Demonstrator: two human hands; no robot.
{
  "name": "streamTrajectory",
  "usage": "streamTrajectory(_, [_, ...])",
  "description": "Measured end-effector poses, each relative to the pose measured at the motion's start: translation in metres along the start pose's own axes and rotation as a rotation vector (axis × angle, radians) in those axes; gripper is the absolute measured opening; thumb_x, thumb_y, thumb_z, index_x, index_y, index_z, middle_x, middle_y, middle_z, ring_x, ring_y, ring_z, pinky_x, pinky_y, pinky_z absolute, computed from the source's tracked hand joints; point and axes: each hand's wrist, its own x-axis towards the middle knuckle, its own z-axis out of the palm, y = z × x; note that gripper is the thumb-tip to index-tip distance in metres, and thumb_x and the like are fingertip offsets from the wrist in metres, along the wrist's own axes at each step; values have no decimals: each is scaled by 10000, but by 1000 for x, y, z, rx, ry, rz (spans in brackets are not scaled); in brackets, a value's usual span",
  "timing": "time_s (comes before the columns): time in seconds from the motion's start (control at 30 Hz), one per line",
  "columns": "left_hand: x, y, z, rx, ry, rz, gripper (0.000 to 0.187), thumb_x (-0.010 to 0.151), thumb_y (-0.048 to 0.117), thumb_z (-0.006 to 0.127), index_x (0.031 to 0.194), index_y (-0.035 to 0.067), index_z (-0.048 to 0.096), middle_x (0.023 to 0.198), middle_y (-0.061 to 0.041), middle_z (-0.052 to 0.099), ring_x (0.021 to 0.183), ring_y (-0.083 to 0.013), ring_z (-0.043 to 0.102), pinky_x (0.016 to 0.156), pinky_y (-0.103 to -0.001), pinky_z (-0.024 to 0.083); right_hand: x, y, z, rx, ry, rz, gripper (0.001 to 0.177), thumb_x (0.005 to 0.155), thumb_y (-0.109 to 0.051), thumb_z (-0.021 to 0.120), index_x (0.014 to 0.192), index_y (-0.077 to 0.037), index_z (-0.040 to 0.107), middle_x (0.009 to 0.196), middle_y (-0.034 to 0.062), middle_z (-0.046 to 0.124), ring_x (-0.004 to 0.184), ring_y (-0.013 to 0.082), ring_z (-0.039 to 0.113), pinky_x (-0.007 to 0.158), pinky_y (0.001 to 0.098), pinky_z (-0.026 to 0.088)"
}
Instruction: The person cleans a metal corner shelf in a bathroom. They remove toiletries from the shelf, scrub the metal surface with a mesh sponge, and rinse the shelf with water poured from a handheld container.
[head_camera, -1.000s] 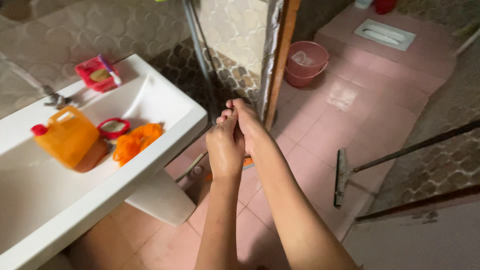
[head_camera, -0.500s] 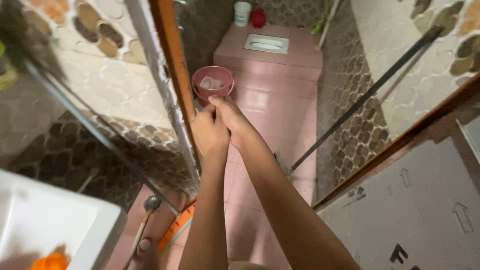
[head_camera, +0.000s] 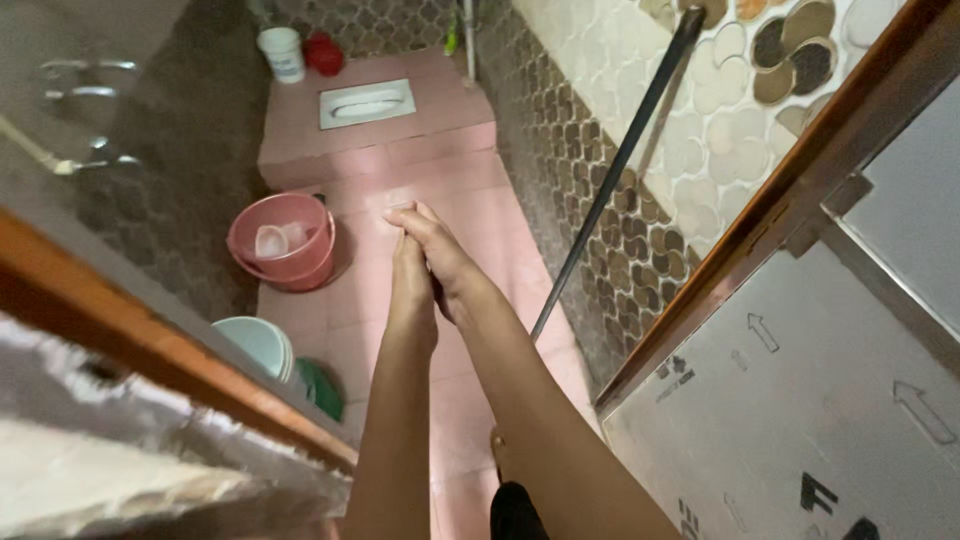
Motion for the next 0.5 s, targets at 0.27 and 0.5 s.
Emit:
streamTrajectory(0.27, [135, -22, 51, -121, -40, -114, 464, 1007, 377, 503, 1325, 89, 679, 1066, -12, 679, 946, -140, 583, 808, -322, 449, 143, -28, -79, -21, 185, -81, 680, 906, -373, 575, 1540, -213, 387, 1617, 122, 369, 1451, 287, 381, 1145, 466, 349])
streamTrajectory(0.5, [257, -41, 46, -577, 93, -22, 449, 995, 67, 528, 1424, -54, 584, 1232, -153, 652, 1087, -233, 553, 896, -349, 457, 249, -36, -102, -182, 127, -173, 504, 959, -198, 581, 1449, -97, 517, 1430, 122, 565, 1335, 256, 525, 1081, 387, 434])
